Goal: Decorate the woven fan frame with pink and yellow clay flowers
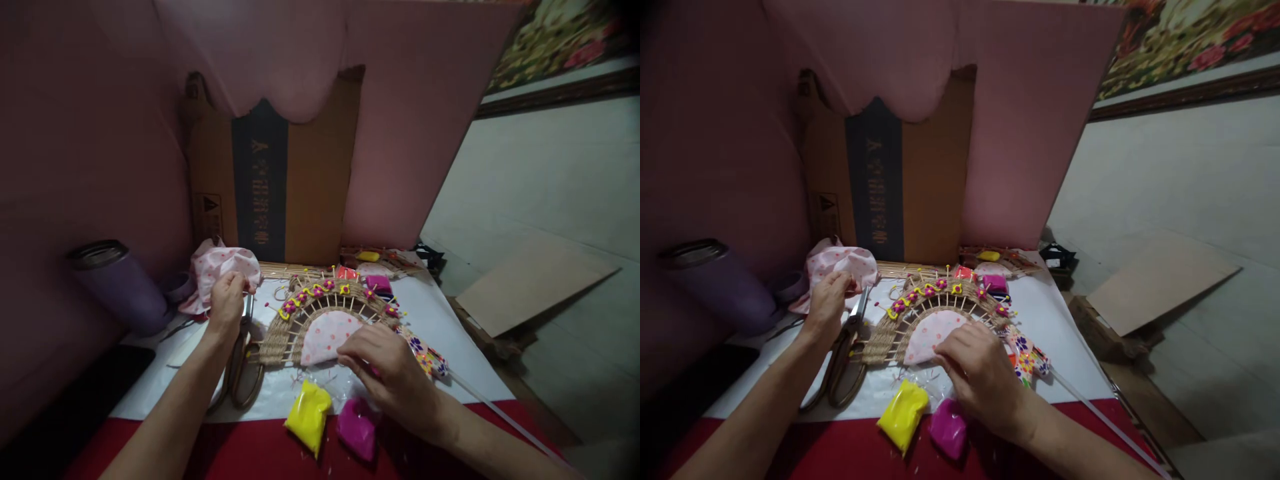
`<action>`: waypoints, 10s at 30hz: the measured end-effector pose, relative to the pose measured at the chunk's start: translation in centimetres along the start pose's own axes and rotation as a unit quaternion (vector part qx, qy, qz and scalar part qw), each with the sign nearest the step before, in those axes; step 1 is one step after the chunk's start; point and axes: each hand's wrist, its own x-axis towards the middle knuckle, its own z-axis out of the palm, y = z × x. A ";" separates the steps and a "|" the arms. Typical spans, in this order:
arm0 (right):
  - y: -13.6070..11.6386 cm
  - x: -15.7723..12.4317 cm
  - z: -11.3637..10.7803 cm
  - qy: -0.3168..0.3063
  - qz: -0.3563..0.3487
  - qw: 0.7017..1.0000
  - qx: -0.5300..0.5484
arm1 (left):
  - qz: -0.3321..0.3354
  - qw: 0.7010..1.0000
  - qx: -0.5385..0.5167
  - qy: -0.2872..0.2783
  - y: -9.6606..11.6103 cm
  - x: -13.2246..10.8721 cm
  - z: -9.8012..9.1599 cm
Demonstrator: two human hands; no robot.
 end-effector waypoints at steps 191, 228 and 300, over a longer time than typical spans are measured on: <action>2.8 -2.3 -0.6 0.048 0.004 0.999 0.001 | -0.201 0.928 -0.167 -0.267 3.0 -11.3 5.1; 1.6 -3.5 0.2 0.184 -0.084 0.978 0.040 | -0.185 0.954 0.003 -0.235 -1.1 -2.4 1.1; 1.6 -3.4 0.1 0.199 -0.099 0.974 0.029 | -0.207 0.949 -0.039 -0.235 -0.8 -2.9 1.5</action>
